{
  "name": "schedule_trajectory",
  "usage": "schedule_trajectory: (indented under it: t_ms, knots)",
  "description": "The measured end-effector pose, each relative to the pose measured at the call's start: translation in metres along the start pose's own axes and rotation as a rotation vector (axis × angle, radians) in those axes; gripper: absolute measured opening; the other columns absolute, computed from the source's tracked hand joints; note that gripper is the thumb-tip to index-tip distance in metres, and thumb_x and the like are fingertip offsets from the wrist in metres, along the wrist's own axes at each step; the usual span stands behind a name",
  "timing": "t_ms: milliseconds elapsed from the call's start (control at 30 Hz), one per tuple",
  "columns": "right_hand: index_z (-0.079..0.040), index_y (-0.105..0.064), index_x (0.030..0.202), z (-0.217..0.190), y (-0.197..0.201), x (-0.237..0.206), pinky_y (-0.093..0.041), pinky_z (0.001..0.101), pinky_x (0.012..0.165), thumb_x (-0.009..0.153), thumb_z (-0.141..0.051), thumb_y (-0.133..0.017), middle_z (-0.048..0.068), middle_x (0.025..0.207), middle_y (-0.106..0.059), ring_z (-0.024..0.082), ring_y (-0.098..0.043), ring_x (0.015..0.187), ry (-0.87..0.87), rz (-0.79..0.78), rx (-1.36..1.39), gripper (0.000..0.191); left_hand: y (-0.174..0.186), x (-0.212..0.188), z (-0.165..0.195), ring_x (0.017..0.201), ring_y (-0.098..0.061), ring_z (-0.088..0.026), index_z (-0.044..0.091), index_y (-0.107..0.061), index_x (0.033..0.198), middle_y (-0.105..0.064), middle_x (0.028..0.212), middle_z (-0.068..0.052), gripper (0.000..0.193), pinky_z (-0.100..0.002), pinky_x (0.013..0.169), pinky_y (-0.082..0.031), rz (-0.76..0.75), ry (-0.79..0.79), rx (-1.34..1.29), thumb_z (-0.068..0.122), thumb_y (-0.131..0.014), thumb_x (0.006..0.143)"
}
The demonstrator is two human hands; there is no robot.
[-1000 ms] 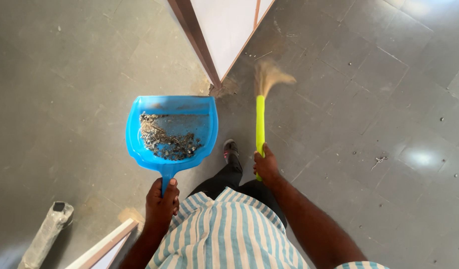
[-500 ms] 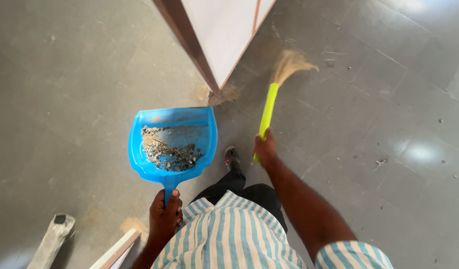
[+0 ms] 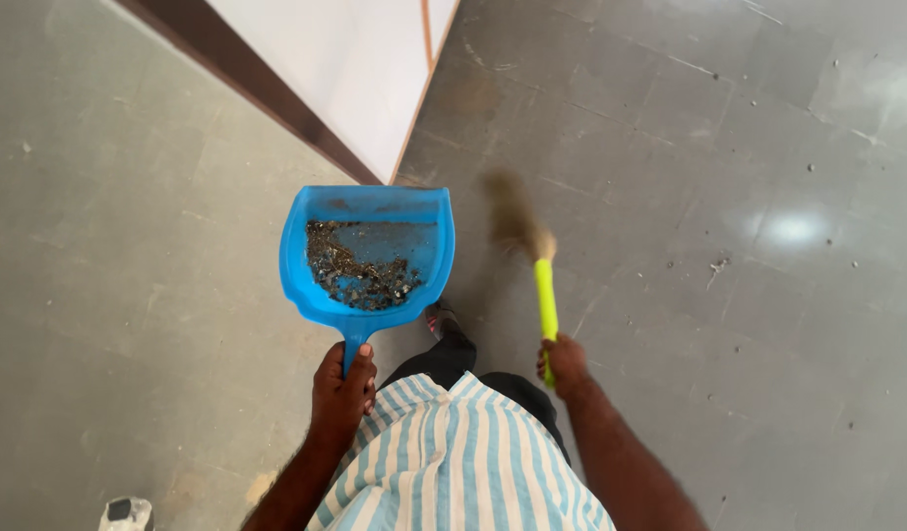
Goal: The person sweeps debris across the tiled floor with a hand brush, holding a blue dustpan in the other hand, and walks through the storage area gathering scattered rubble into the dustpan as they move along the floor.
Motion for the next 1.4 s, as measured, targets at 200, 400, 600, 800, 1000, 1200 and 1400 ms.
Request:
schedule_trajectory:
  t_ms: [200,400,600,800,1000,1200,1400]
  knots:
    - [-0.021,-0.039,0.155,-0.056,0.058,-0.022,-0.043,0.0349,0.044,0.102,-0.018,-0.059,0.009,0.079,-0.058,0.018,-0.048,0.051,0.160,0.099,-0.366,0.057,-0.017,0.008,0.000,0.044,-0.043,-0.007,0.007,-0.054,0.090,-0.048,0.063,-0.001,0.034,-0.026,0.040,-0.038,-0.077,-0.006,0.044,0.039,-0.062,0.099]
    - [-0.026,-0.039,0.160,-0.005,0.068,-0.092,-0.046,0.0287,0.045,0.102,-0.021,-0.056,0.011,0.083,-0.063,0.014,-0.049,0.054,-0.135,-0.066,-0.326,0.061,-0.033,0.016,0.003,0.044,-0.042,-0.007,0.007,-0.055,0.091,-0.048,0.063,0.000,0.033,-0.026,0.039,-0.037,-0.133,0.007,0.046,0.038,-0.062,0.098]
    - [-0.001,-0.065,0.136,0.043,0.088,-0.059,-0.044,0.0273,0.044,0.101,-0.017,-0.063,0.010,0.077,-0.060,0.014,-0.050,0.053,-0.297,0.109,-0.044,0.038,-0.037,0.023,0.010,0.044,-0.041,-0.007,0.007,-0.054,0.092,-0.047,0.064,0.000,0.031,-0.026,0.039,-0.037,-0.149,-0.035,0.004,0.037,-0.061,0.099]
    - [-0.009,-0.049,0.146,-0.019,0.121,-0.028,-0.045,0.0358,0.043,0.099,-0.016,-0.062,0.012,0.076,-0.059,0.018,-0.051,0.051,0.127,0.292,-0.120,0.049,-0.035,0.031,0.019,0.044,-0.043,-0.007,0.007,-0.053,0.091,-0.047,0.064,0.000,0.032,-0.026,0.039,-0.038,-0.203,-0.083,0.052,0.036,-0.060,0.100]
    - [-0.014,-0.025,0.160,0.008,0.170,-0.076,-0.048,0.0387,0.044,0.104,-0.035,-0.055,0.018,0.080,-0.064,0.025,-0.058,0.049,0.201,0.579,-0.319,0.068,-0.053,0.043,0.031,0.044,-0.042,-0.006,0.007,-0.054,0.092,-0.046,0.064,0.000,0.032,-0.026,0.038,-0.037,-0.275,-0.060,0.091,0.037,-0.060,0.101]
    - [-0.004,-0.040,0.140,0.139,0.146,-0.118,-0.047,0.0380,0.046,0.101,-0.034,-0.062,0.018,0.083,-0.061,0.023,-0.059,0.055,0.012,0.664,-0.067,0.054,-0.088,0.054,0.046,0.044,-0.042,-0.007,0.007,-0.053,0.091,-0.046,0.065,0.000,0.032,-0.025,0.038,-0.036,-0.386,-0.020,0.159,0.037,-0.060,0.099]
    - [0.006,-0.055,0.115,0.188,0.135,-0.111,-0.046,0.0384,0.044,0.104,-0.032,-0.059,0.013,0.071,-0.056,0.024,-0.055,0.051,-0.281,0.550,0.246,0.040,-0.110,0.066,0.053,0.044,-0.042,-0.007,0.007,-0.052,0.092,-0.047,0.065,-0.001,0.031,-0.025,0.038,-0.036,-0.425,-0.012,0.218,0.036,-0.061,0.099]
Point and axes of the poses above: each hand's wrist, its own x-axis towards the middle knuckle, its own y-axis out of the back of the hand, z = x × y, the point moved 8 cm from there along x, towards the middle knuckle
